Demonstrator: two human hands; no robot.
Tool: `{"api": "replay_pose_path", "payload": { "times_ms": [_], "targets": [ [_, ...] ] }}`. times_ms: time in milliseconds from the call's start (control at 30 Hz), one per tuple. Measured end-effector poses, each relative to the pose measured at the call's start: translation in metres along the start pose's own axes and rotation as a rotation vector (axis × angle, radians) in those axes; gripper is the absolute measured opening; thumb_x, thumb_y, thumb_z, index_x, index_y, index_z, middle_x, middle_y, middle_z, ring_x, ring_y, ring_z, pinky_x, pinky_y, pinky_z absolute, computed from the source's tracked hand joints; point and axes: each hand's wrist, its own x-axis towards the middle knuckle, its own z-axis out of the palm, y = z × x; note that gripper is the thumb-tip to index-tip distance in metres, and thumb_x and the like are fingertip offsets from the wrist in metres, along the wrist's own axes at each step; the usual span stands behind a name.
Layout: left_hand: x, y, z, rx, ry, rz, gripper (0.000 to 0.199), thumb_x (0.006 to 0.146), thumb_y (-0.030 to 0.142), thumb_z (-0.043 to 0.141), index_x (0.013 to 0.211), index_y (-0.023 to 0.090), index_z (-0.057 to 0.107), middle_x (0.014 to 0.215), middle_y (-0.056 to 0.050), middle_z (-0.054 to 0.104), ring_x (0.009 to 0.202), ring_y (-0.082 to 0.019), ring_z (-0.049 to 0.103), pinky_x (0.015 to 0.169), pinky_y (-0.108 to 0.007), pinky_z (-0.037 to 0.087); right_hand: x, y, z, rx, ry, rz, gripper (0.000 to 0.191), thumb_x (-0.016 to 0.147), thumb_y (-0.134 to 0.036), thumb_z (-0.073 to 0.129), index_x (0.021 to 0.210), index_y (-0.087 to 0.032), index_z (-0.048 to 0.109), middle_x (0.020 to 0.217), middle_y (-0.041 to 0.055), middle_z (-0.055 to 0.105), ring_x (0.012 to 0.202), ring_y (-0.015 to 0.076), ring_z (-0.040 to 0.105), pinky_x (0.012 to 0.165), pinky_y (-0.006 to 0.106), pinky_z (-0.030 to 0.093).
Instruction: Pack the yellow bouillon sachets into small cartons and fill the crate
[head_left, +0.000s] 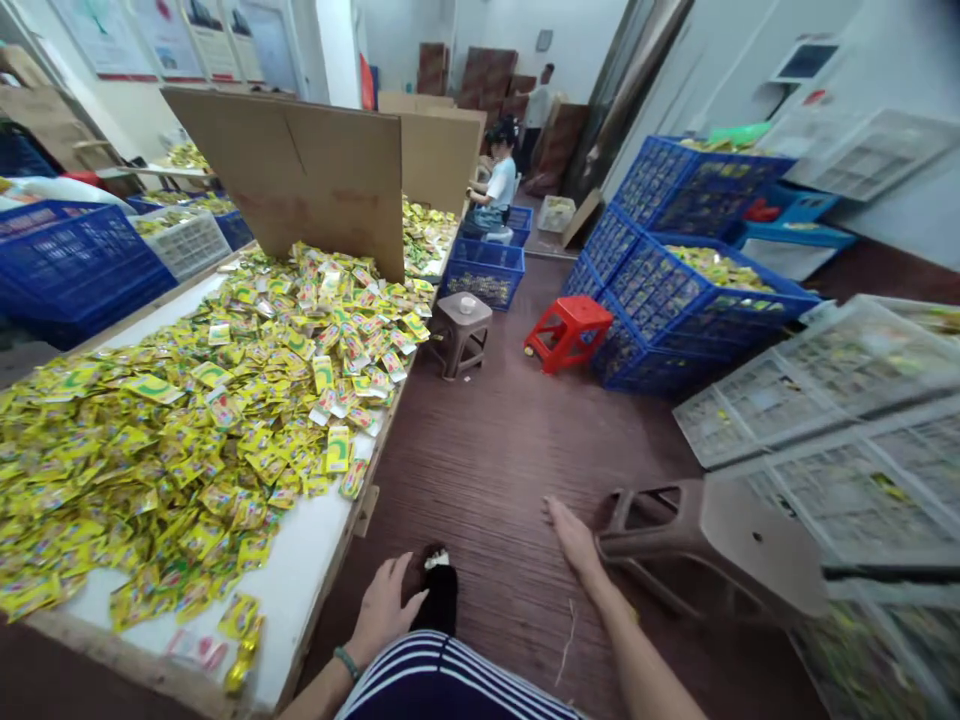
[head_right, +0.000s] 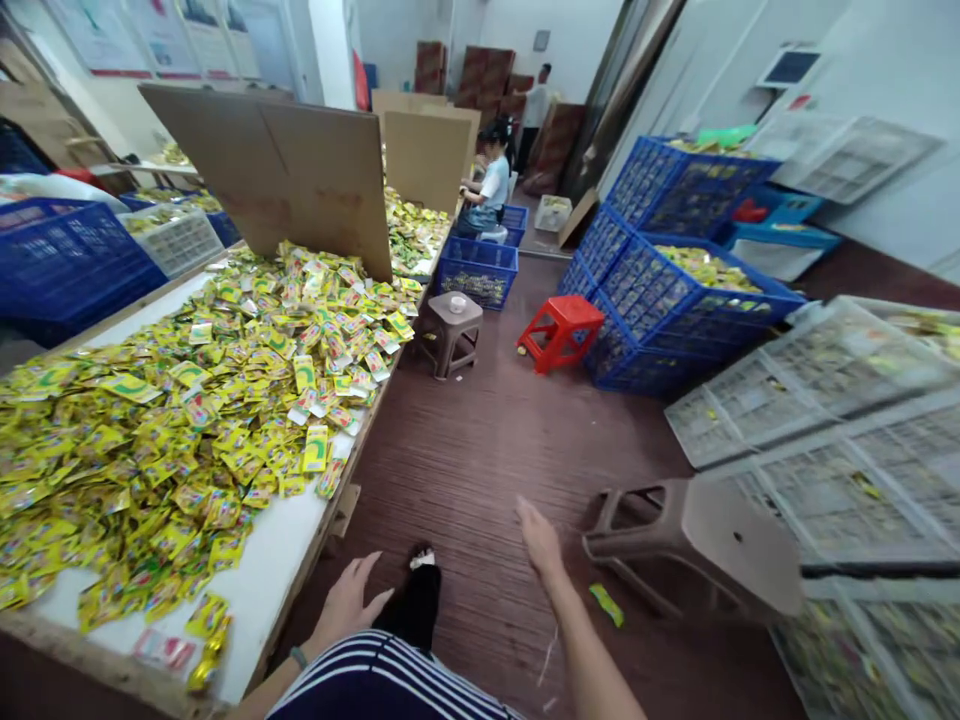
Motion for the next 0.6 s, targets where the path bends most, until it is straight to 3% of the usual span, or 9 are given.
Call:
{"api": "replay_pose_path", "payload": {
  "times_ms": [67, 133, 300, 400, 467, 533, 600],
  "targets": [
    [0.044, 0.013, 0.004, 0.014, 0.04, -0.036, 0.065, 0.089, 0.045, 0.052, 0.148, 0.019, 0.044, 0.142, -0.015, 0.053, 0.134, -0.027, 0.05, 0.111, -0.04, 0.041, 0.049, -0.021, 0.023, 0.059, -0.097, -0.041, 0.079, 0.083, -0.077, 0.031, 0.117, -0.019, 0.073, 0.127, 0.0128, 0.069, 0.113, 0.0279, 0.068, 0.102, 0.044, 0.052],
    [0.092, 0.031, 0.001, 0.021, 0.072, -0.09, 0.064, 0.089, 0.046, 0.052, 0.146, 0.018, 0.046, 0.141, -0.015, 0.053, 0.134, -0.028, 0.049, 0.111, -0.041, 0.041, 0.094, -0.033, 0.032, 0.058, -0.18, -0.118, 0.076, 0.085, -0.075, 0.035, 0.121, -0.019, 0.071, 0.131, 0.0117, 0.067, 0.123, 0.0275, 0.062, 0.111, 0.044, 0.045],
    [0.198, 0.088, -0.029, -0.009, 0.07, -0.131, 0.043, 0.092, 0.049, 0.05, 0.118, 0.019, 0.064, 0.108, -0.011, 0.069, 0.102, -0.024, 0.065, 0.096, -0.036, 0.048, 0.221, -0.038, 0.01, 0.077, -0.216, -0.138, 0.078, 0.088, -0.074, 0.031, 0.128, -0.018, 0.067, 0.138, 0.0128, 0.062, 0.131, 0.0273, 0.057, 0.114, 0.046, 0.042],
    [0.245, 0.117, -0.044, 0.003, 0.093, -0.146, 0.044, 0.091, 0.05, 0.053, 0.12, 0.019, 0.064, 0.11, -0.011, 0.068, 0.103, -0.024, 0.065, 0.096, -0.036, 0.048, 0.309, -0.059, 0.002, 0.096, -0.166, -0.175, 0.083, 0.088, -0.075, 0.027, 0.13, -0.014, 0.065, 0.139, 0.0152, 0.061, 0.132, 0.0281, 0.055, 0.114, 0.047, 0.042],
    [0.277, 0.13, -0.05, 0.041, 0.199, -0.163, 0.059, 0.088, 0.051, 0.058, 0.136, 0.017, 0.055, 0.13, -0.016, 0.061, 0.122, -0.028, 0.058, 0.103, -0.04, 0.045, 0.371, -0.085, 0.008, 0.068, -0.158, -0.282, 0.083, 0.089, -0.075, 0.025, 0.129, -0.013, 0.066, 0.136, 0.0158, 0.062, 0.132, 0.0276, 0.054, 0.117, 0.047, 0.038],
    [0.315, 0.137, -0.054, 0.104, 0.38, -0.169, 0.081, 0.082, 0.054, 0.065, 0.149, 0.015, 0.042, 0.153, -0.021, 0.04, 0.143, -0.035, 0.038, 0.114, -0.048, 0.035, 0.44, -0.116, 0.023, 0.009, -0.153, -0.399, 0.082, 0.092, -0.073, 0.025, 0.129, -0.012, 0.065, 0.133, 0.0164, 0.063, 0.129, 0.0272, 0.055, 0.117, 0.047, 0.037],
    [0.362, 0.139, -0.058, 0.156, 0.558, -0.216, 0.094, 0.077, 0.061, 0.068, 0.152, 0.013, 0.037, 0.162, -0.025, 0.019, 0.151, -0.042, 0.017, 0.119, -0.057, 0.023, 0.517, -0.149, 0.046, -0.015, -0.164, -0.461, 0.082, 0.092, -0.073, 0.027, 0.132, -0.011, 0.063, 0.137, 0.0169, 0.06, 0.132, 0.0262, 0.051, 0.119, 0.044, 0.033]
  ]
}}
